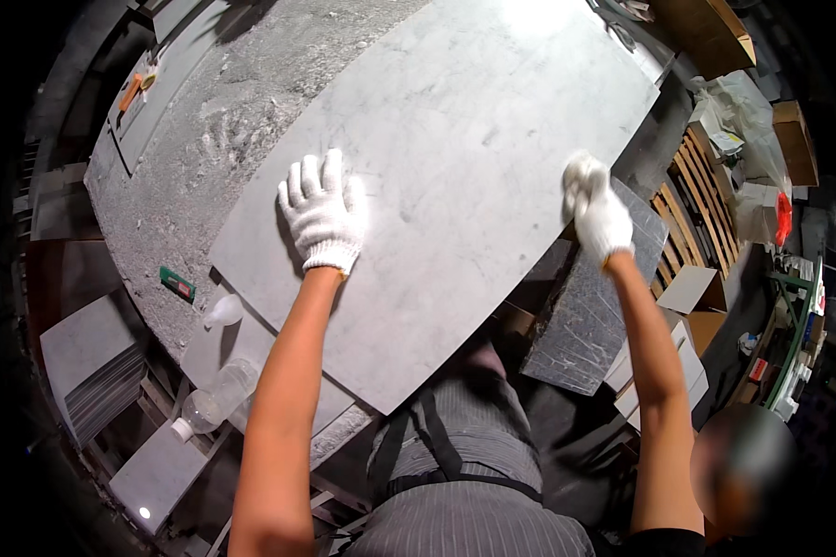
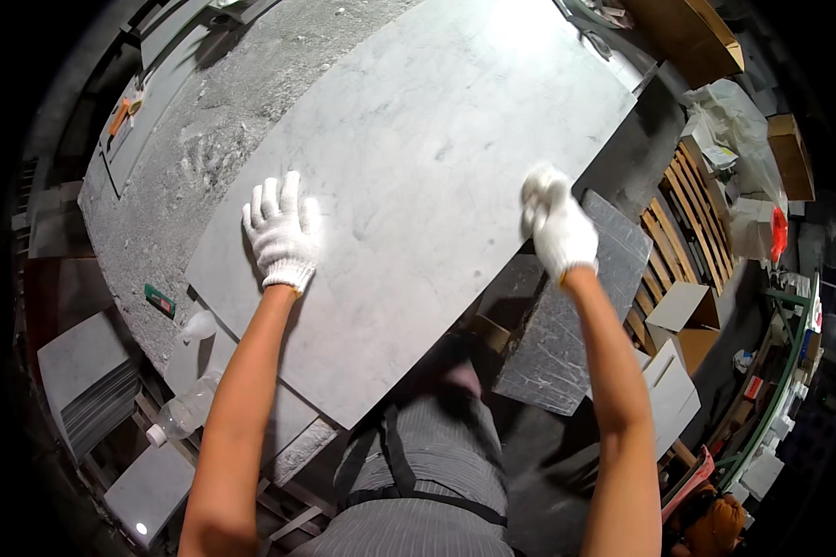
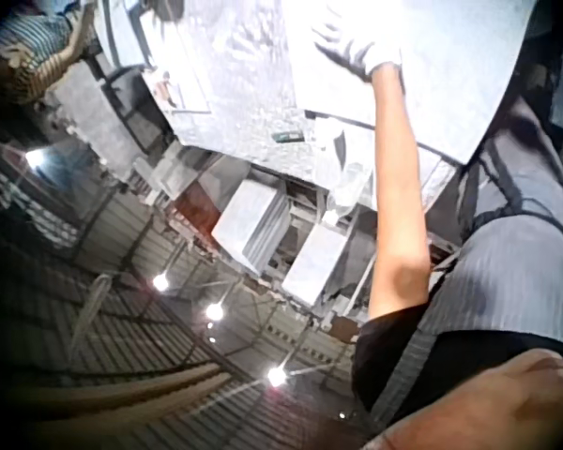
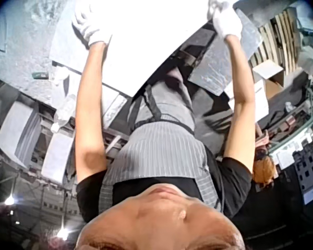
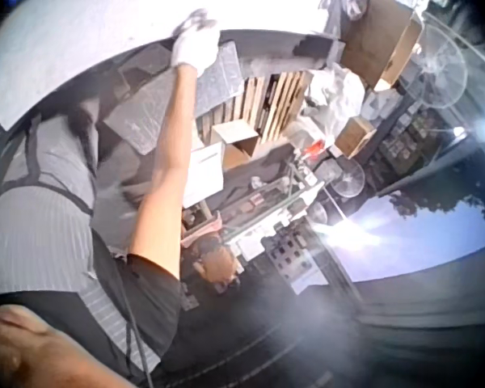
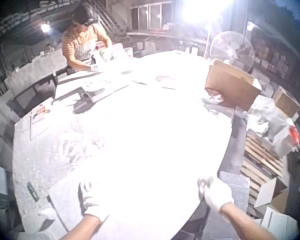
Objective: The person scrapes a large white stone slab with a metal tool, then wipes it with a cloth. They lift the slab and place it onto a metal rack among other slabs, then retrieve another slab and repeat the cleaning process.
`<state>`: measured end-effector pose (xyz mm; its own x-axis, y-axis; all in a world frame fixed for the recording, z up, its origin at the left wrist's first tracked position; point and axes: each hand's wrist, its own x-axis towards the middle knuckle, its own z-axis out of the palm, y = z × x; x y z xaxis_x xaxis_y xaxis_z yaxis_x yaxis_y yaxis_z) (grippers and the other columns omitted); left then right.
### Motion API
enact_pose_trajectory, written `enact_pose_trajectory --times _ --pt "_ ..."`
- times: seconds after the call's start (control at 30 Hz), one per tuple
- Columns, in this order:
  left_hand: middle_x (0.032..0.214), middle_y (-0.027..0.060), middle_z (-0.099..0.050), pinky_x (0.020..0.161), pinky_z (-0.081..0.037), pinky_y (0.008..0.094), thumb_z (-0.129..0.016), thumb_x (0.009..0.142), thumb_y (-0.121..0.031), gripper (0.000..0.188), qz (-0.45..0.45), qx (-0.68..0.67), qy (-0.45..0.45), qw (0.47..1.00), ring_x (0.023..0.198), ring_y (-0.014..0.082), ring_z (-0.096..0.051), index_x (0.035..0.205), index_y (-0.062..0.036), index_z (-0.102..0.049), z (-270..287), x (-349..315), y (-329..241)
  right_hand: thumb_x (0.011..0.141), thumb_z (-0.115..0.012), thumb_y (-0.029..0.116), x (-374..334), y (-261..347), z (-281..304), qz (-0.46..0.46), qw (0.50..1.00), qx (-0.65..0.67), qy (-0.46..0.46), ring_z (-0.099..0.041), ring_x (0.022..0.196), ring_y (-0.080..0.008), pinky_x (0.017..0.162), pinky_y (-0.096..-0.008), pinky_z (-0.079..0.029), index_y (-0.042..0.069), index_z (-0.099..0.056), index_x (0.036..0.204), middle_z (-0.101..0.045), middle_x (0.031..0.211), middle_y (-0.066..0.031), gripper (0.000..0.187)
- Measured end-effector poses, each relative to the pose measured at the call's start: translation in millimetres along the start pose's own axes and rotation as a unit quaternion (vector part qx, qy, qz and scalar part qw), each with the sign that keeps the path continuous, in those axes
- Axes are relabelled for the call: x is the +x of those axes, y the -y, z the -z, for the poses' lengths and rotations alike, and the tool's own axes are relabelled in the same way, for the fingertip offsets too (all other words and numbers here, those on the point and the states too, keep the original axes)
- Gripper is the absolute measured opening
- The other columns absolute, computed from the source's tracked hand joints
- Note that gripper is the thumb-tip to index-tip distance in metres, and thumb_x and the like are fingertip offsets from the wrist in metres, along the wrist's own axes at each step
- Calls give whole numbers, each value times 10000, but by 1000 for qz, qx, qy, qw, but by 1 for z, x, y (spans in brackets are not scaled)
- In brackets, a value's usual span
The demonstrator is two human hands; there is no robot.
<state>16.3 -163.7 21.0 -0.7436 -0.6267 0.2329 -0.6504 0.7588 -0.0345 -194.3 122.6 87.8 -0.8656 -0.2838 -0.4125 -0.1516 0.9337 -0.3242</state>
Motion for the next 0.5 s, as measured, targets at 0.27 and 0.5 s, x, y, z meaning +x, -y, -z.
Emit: enact_pose_trajectory --times 0.27,0.5 --pt "1427 115 -454 1133 -268 486 -502 960 -402 482 -3 15 -26 1000 1331 319 -405 1409 -232 -469 -3 -3 4 965 -507 323 -45 0 -50 68 997 -18 9 -695 678 -262 598 -364 -594 91 -596 1095 -688 836 -126 280" --pt "1406 123 -474 1118 -287 494 -526 953 -345 461 -15 -15 -34 999 1327 329 -407 1385 -184 -507 0 -2 3 952 -535 150 -16 -18 -31 123 988 89 21 -692 687 -238 635 -364 -595 84 -571 1028 -683 851 -118 106"
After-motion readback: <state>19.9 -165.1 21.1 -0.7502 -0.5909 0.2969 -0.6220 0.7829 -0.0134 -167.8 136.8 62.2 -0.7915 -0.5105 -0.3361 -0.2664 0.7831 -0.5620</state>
